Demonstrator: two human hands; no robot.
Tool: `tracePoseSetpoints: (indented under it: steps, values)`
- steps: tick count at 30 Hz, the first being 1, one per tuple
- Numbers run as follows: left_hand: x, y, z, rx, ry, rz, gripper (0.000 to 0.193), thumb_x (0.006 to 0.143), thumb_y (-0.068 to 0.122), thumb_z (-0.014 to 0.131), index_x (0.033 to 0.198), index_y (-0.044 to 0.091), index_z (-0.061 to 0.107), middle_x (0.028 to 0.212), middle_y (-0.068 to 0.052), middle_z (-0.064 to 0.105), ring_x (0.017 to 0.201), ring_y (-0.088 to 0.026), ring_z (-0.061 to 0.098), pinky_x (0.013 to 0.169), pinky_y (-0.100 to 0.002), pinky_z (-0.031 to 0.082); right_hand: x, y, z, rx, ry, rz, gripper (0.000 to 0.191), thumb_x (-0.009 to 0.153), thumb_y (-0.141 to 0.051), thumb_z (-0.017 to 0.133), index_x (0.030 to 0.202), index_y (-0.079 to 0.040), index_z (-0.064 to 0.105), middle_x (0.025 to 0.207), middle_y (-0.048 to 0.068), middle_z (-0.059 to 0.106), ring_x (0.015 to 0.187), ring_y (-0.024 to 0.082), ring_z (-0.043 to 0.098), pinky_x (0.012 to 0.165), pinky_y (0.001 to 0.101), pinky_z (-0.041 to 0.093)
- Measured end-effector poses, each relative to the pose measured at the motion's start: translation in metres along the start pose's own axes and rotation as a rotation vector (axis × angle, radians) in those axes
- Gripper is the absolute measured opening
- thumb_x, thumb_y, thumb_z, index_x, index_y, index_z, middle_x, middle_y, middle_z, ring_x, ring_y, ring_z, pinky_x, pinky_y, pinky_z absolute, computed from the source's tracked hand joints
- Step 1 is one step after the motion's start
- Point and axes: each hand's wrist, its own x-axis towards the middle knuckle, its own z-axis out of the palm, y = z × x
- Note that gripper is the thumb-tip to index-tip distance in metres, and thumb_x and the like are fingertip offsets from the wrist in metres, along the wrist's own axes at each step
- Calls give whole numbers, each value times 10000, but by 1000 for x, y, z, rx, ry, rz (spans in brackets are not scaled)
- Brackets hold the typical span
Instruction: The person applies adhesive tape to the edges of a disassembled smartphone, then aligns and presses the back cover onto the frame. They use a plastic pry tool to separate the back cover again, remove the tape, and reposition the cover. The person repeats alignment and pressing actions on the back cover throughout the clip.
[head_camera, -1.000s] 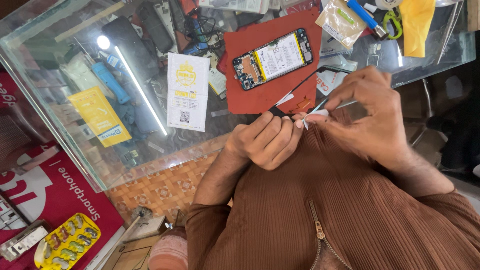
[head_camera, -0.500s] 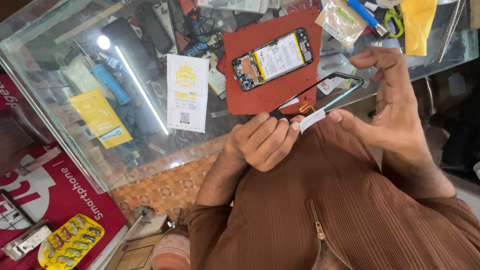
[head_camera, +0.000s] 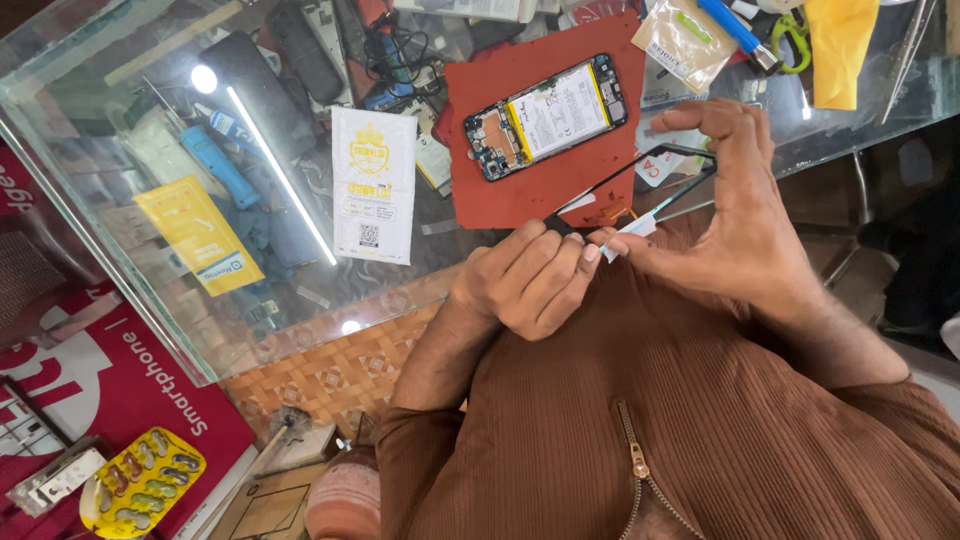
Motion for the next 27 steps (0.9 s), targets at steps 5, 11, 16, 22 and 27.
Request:
tracePoseSetpoints:
  steps: [5,11,16,22,27]
  values:
    - [-2,-1,2,-28,52,-43,112,936,-34,758,929,-67,651,877,-142,683,748,-236,654,661,-371,550,3,5,-7,223,31,87,845,759,-272,867,1380,9,369,1361,124,485,1335,259,460,1156,408,359]
    - [1,-2,2,-16,15,11,101,953,-7,746,934,-71,670,891,-146,676,762,-237,656,682,-364,568,0,4,2,-28,-32,-10,916,710,-256,942,1411,-5,408,1375,154,481,1337,286,420,1172,440,350]
    - [0,-3,0,9,-6,32,108,939,-12,749,955,-82,668,890,-146,676,762,-236,651,680,-363,566,1,6,0,141,-9,65,914,767,-287,915,1456,-5,386,1418,98,475,1366,217,421,1208,412,343]
    - [-12,-3,-1,92,77,-9,231,905,-48,815,1033,-11,626,917,-67,667,790,-181,659,703,-341,563,6,30,-18,467,0,137,774,821,-393,746,1399,28,449,1390,107,545,1285,152,511,1051,328,423]
    - [-24,-11,1,195,47,101,228,926,13,843,1025,39,640,962,-43,678,876,-185,681,796,-359,578,11,54,1,752,-70,400,436,1034,-245,602,1333,71,592,1069,104,728,787,88,624,697,217,507]
